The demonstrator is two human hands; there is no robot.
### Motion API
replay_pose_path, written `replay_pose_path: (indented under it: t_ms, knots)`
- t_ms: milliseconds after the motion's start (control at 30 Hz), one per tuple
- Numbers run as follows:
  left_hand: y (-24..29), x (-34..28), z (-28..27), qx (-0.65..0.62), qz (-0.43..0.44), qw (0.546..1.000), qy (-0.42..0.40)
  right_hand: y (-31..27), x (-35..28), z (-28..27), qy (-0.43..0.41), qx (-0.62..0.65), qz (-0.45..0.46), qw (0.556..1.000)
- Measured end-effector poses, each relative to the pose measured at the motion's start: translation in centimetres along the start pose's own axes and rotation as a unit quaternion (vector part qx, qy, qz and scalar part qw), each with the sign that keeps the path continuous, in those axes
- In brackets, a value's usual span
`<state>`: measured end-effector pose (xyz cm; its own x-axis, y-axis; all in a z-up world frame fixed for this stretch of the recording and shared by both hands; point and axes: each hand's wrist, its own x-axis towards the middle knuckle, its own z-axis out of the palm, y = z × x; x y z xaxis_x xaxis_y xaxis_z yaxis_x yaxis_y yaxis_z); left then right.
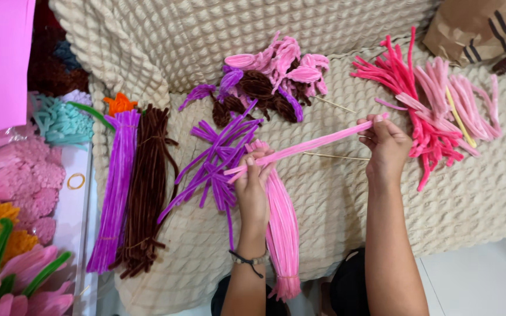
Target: The person assembles a decorative flower by gathering a bundle of pink pipe cleaners, wrapping a single pipe cleaner around the center, and then bending the ends to form petals.
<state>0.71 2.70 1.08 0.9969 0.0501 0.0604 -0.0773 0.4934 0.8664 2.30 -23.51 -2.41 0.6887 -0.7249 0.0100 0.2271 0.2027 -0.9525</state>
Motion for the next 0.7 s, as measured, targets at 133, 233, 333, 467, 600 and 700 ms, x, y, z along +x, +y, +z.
replay_pose_path:
  t_ms: [133, 233, 333, 467, 600, 700]
  knots:
    - [1.5, 0.5, -0.2, -0.053, -0.005, 0.998, 0.035, 0.1, 0.0, -0.2, -0.018, -0.010, 0.001, 1.000]
    - [1.1, 1.4, -1.8, -0.064, -0.005, 0.997, 0.051, -0.1, -0.1, 0.1, -0.020, -0.018, 0.002, 1.000]
    - [0.5, 2.2, -3.3, -0.101, 0.016, 0.992, 0.074, -1.3, -0.9, 0.8, -0.001, -0.011, 0.028, 1.000]
    - [1.2, 2.1, -3.5, -0.047, 0.034, 0.994, 0.089, -1.4, -1.2, 1.0, -0.012, -0.014, 0.029, 0.999]
    - [2.4, 1.6, -2.8, 0.024, 0.052, 0.994, 0.089, -1.3, -1.1, 0.9, -0.008, -0.011, 0.034, 0.999]
    - [2.5, 1.8, -3.1, 0.022, 0.060, 0.993, 0.100, -1.0, -0.6, 0.5, -0.007, -0.011, 0.036, 0.999]
